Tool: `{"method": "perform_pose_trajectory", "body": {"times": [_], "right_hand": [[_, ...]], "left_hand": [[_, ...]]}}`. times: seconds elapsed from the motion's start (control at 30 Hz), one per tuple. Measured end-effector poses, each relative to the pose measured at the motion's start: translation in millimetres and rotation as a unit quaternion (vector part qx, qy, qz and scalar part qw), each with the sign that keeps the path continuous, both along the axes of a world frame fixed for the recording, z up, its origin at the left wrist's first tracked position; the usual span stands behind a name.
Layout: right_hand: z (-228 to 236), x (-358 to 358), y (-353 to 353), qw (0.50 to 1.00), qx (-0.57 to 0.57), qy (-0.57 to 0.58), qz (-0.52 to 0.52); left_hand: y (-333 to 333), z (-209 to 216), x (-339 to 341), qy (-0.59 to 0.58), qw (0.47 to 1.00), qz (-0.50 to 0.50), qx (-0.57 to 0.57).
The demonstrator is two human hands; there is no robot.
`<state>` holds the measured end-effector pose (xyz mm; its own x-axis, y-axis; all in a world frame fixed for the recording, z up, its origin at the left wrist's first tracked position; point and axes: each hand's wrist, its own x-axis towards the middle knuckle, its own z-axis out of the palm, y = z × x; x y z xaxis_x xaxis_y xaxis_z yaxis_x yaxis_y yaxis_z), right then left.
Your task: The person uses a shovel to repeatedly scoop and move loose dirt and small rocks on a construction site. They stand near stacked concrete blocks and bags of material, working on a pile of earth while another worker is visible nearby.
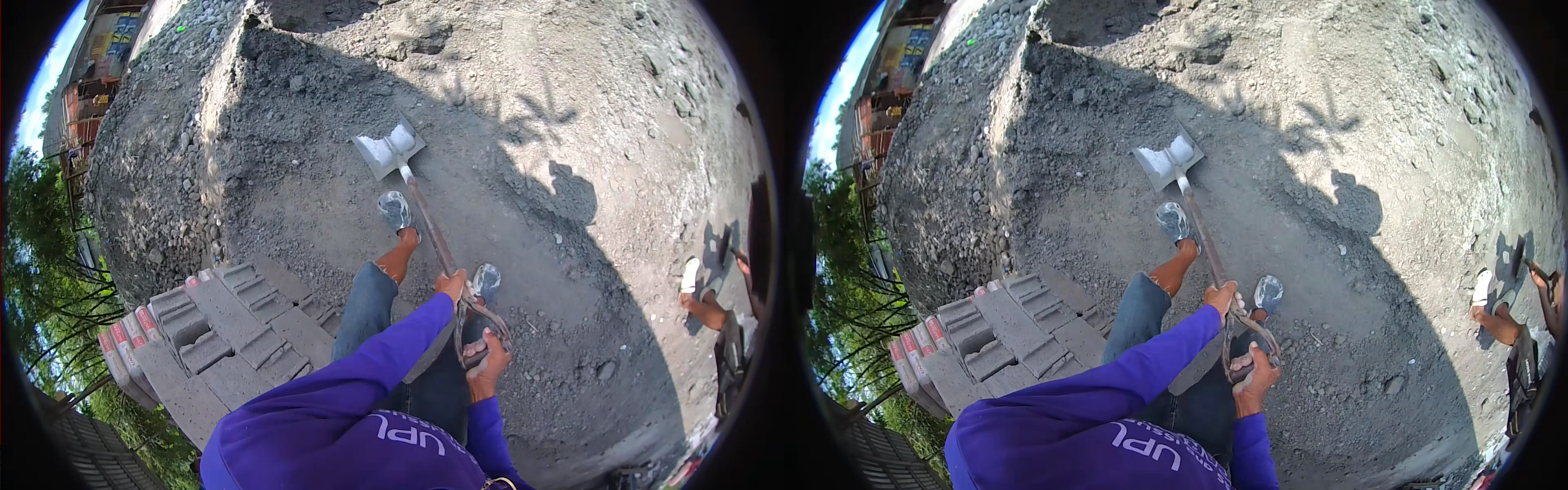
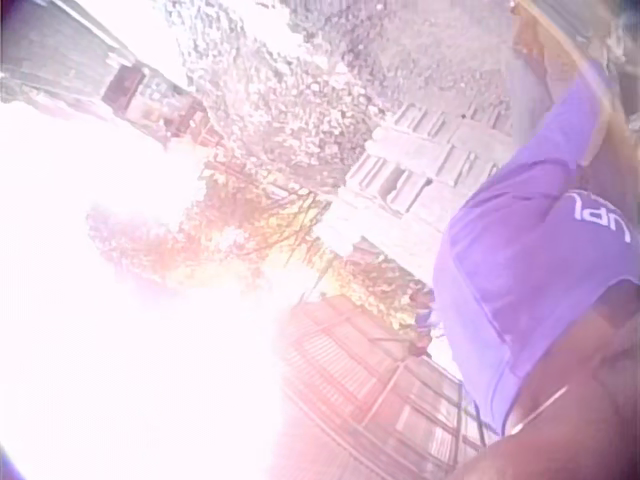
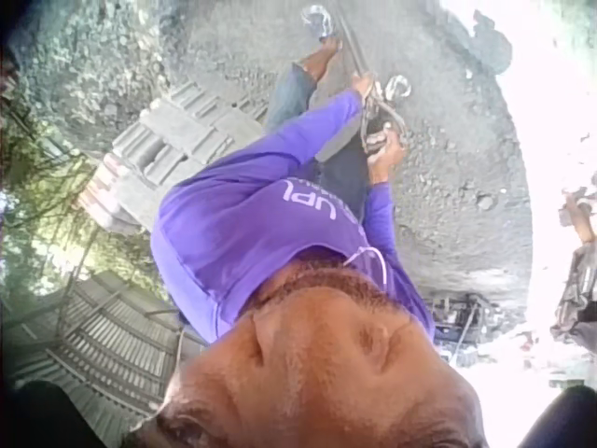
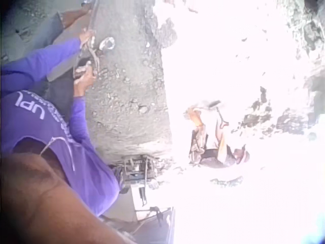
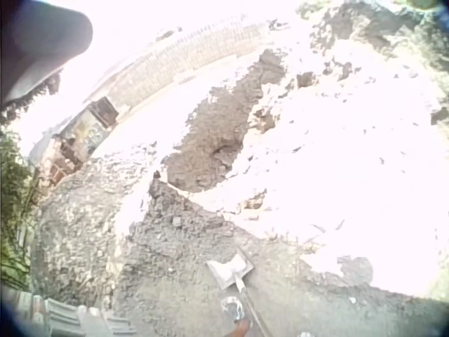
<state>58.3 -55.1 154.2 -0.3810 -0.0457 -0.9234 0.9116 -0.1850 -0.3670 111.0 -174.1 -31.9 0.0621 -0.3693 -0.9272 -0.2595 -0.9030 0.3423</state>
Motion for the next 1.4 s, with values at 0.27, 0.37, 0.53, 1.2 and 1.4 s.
{"method": "perform_pose_trajectory", "body": {"times": [0.27, 0.37, 0.53, 1.2, 1.4], "right_hand": [[-88.2, -62.7, -164.0, 0.995, -0.097, -0.018, -0.029], [-121.7, -67.8, -106.2, 1.0, -0.023, -0.018, 0.012], [-147.0, -112.1, -115.2, 1.0, -0.012, -0.01, -0.009], [-150.7, -151.6, -76.4, 0.964, 0.214, 0.123, 0.099], [-111.6, -248.2, -20.6, 0.935, 0.132, 0.241, 0.223]], "left_hand": [[-179.2, -40.0, -80.5, 0.041, 0.999, -0.008, -0.003], [-160.0, -58.0, -76.5, 0.065, 0.997, -0.035, 0.006], [-162.0, -70.3, -87.6, 0.194, 0.976, -0.014, 0.093], [-328.6, -193.8, -121.3, 0.018, 0.988, 0.153, 0.007], [-283.9, -107.5, -129.0, 0.143, 0.952, 0.266, -0.044]]}}
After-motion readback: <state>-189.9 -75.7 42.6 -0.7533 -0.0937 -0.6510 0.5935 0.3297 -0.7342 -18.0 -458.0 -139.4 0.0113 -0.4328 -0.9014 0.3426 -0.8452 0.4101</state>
